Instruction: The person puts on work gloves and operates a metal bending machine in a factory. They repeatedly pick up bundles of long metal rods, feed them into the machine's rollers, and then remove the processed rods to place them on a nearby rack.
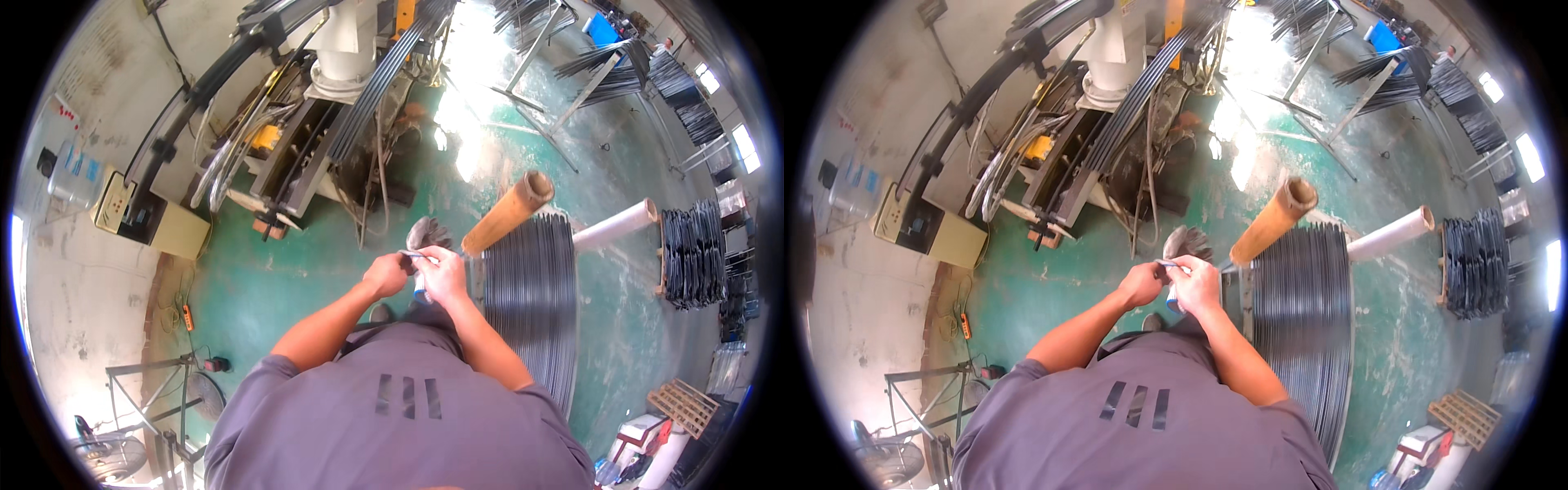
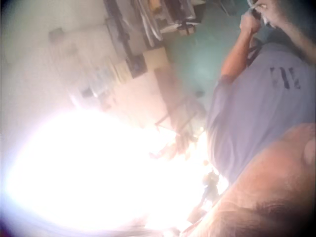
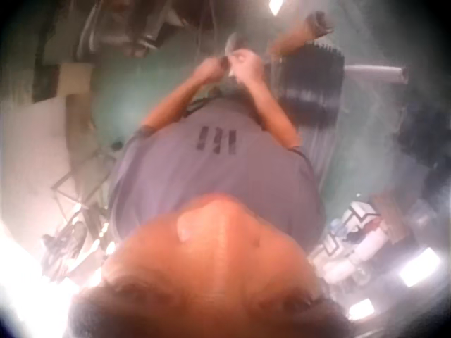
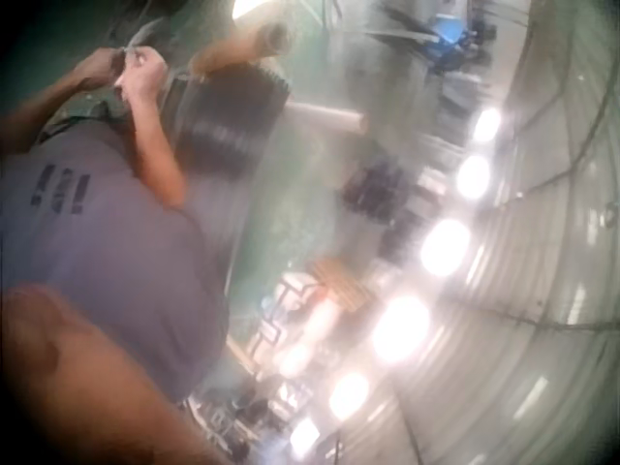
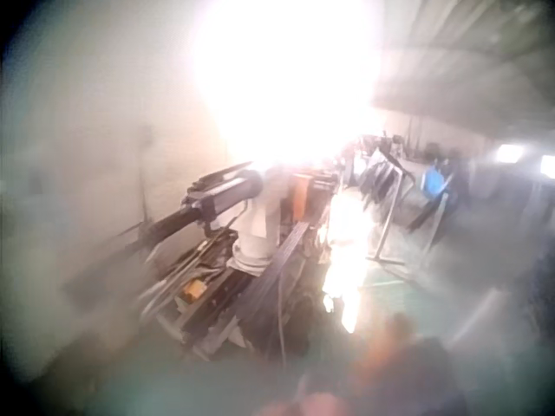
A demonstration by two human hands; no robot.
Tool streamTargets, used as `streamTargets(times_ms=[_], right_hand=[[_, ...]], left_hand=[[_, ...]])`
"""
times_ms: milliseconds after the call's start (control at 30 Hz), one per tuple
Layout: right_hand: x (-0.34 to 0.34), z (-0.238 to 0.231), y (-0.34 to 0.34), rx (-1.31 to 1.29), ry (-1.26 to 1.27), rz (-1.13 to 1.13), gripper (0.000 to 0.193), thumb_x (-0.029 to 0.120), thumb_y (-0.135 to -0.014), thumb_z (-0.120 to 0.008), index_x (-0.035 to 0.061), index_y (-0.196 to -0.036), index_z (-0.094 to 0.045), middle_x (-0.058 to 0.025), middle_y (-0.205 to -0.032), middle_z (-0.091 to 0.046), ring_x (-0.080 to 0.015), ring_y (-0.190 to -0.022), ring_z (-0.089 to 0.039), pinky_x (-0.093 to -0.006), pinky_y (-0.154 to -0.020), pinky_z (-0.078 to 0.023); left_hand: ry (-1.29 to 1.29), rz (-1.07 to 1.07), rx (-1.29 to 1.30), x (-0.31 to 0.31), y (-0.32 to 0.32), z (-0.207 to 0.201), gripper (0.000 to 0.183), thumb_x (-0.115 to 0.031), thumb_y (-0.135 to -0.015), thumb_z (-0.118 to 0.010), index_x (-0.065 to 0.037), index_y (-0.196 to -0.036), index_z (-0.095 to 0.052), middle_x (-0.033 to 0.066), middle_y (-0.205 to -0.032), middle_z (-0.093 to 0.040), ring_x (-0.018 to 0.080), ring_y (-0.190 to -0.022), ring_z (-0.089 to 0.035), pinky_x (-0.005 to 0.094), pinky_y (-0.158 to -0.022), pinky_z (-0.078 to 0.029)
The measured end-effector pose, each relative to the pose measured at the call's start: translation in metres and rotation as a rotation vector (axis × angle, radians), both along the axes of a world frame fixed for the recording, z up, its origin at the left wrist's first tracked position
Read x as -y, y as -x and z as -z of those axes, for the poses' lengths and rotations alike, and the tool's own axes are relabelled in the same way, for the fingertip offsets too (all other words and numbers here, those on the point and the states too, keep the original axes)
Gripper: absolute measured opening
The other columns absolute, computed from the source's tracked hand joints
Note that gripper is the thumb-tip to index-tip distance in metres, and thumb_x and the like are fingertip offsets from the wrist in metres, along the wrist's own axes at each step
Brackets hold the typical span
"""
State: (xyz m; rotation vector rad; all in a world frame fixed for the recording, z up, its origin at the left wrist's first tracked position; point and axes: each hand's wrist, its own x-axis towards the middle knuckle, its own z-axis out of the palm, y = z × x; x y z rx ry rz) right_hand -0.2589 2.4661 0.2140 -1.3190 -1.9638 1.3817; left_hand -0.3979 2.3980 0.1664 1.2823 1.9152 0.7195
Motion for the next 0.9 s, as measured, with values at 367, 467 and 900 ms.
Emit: streamTargets(times_ms=[367,467,900], right_hand=[[-0.190,-0.038,0.040,0.254,-0.646,-0.180,0.013,0.015,-0.082,-0.067,0.0100,-0.094,-0.071,-0.0151,-0.084,-0.070,-0.0368,-0.079,-0.067,-0.0458,-0.071,-0.054],[-0.234,-0.054,0.041,0.394,-0.697,-0.220,0.013,0.017,-0.087,-0.057,0.0071,-0.089,-0.064,-0.0164,-0.083,-0.070,-0.0379,-0.079,-0.068,-0.0493,-0.072,-0.054],[-0.382,-0.067,-0.026,0.413,-0.772,0.361,0.011,0.016,-0.083,-0.058,0.0075,-0.086,-0.064,-0.0146,-0.077,-0.068,-0.0358,-0.068,-0.067,-0.0466,-0.063,-0.053]], left_hand=[[0.095,-0.440,1.275,-0.228,0.063,-0.036,0.029,0.000,-0.096,-0.039,-0.004,-0.111,-0.063,0.0126,-0.106,-0.069,0.0211,-0.091,-0.069,0.0335,-0.075,-0.060],[-0.037,-0.458,1.433,-0.285,0.057,-0.053,0.030,-0.002,-0.095,-0.039,0.002,-0.112,-0.064,0.0142,-0.096,-0.072,0.0257,-0.084,-0.069,0.0351,-0.077,-0.058],[-0.183,0.529,0.407,-0.454,-0.043,-0.048,0.022,-0.014,-0.091,-0.057,-0.002,-0.106,-0.067,0.0144,-0.094,-0.071,0.0230,-0.087,-0.067,0.0369,-0.079,-0.051]])
